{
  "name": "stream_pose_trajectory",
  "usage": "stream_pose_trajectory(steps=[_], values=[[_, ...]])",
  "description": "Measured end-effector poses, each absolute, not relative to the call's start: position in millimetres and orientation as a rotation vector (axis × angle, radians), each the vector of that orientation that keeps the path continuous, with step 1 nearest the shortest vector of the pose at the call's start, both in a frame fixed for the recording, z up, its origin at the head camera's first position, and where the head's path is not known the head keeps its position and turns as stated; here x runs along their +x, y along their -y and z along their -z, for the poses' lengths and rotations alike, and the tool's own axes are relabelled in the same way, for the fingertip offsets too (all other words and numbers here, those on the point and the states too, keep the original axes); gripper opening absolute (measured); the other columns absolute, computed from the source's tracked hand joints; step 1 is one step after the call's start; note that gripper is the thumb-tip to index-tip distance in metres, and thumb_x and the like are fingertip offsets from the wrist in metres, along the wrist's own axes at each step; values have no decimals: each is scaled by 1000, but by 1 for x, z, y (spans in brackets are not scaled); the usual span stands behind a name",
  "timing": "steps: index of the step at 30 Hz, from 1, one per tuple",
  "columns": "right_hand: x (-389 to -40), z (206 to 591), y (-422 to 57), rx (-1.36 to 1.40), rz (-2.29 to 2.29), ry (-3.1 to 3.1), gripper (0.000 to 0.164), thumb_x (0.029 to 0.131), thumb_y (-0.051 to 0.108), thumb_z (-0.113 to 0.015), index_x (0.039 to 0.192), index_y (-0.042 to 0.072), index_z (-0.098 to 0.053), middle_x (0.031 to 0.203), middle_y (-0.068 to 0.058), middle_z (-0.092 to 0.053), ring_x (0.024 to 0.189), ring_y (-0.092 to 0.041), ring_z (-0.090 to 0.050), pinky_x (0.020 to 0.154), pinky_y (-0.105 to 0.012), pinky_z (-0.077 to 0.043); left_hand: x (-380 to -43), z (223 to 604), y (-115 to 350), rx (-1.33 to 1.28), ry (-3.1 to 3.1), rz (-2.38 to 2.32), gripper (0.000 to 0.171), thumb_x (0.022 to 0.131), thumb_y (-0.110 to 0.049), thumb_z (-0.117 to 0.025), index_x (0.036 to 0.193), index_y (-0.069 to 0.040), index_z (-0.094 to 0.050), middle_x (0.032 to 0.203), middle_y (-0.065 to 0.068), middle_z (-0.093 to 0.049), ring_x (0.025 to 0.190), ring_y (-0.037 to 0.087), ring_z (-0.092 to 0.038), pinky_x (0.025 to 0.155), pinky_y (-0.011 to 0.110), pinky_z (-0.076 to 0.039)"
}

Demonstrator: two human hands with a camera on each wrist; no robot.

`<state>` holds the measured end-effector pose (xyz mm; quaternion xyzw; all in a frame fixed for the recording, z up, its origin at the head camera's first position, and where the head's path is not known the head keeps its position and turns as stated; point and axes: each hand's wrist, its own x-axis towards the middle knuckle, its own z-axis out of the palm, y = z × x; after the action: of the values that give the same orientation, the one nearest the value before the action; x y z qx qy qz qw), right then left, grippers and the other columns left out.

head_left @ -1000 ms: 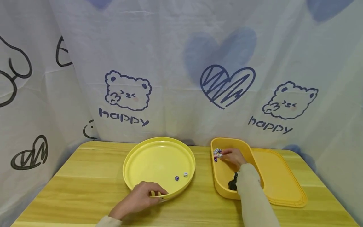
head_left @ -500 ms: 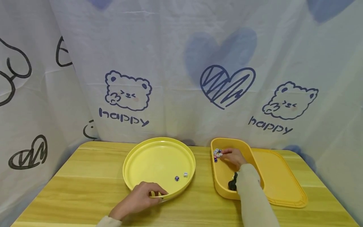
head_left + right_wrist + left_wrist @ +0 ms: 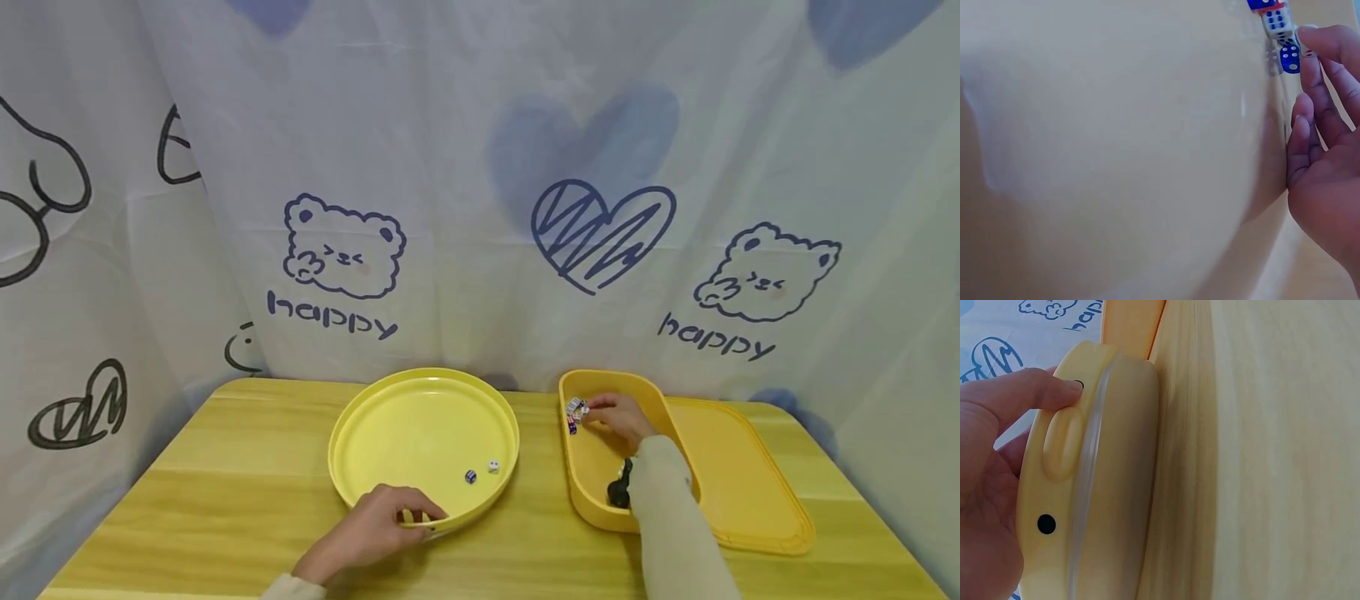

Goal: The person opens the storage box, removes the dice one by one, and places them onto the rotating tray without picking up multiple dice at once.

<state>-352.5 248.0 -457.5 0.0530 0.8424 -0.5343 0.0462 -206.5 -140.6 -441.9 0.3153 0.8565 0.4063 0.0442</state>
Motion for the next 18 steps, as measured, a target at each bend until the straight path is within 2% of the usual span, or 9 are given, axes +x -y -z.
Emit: stream_pose_trajectory(steps=[4, 10, 18], values=[[-354, 460, -249, 139, 1648, -2569, 22, 83, 7, -71, 101, -4, -67, 92, -2, -65, 92, -24, -53, 81, -34, -42, -206, 445, 139, 938, -2616, -1233, 18, 84, -9, -72, 100, -15, -76, 83, -15, -64, 72, 0, -53, 59, 22, -44], [-354, 455, -245, 63, 1681, -2547, 23, 89, 11, -65, 106, -4, -65, 97, -3, -65, 94, -24, -52, 83, -36, -41, -206, 447, 138, 937, -2613, -1243, 18, 84, -7, -72, 99, -15, -76, 84, -16, -64, 72, 0, -53, 59, 22, -44], [-358, 433, -238, 10, 1781, -2564, 18, 91, 9, -64, 103, -4, -63, 96, -7, -62, 105, -36, -50, 97, -48, -38, -206, 444, 140, 951, -2625, -1249, 18, 83, -7, -72, 99, -14, -76, 83, -15, -63, 70, 0, -52, 59, 22, -44]])
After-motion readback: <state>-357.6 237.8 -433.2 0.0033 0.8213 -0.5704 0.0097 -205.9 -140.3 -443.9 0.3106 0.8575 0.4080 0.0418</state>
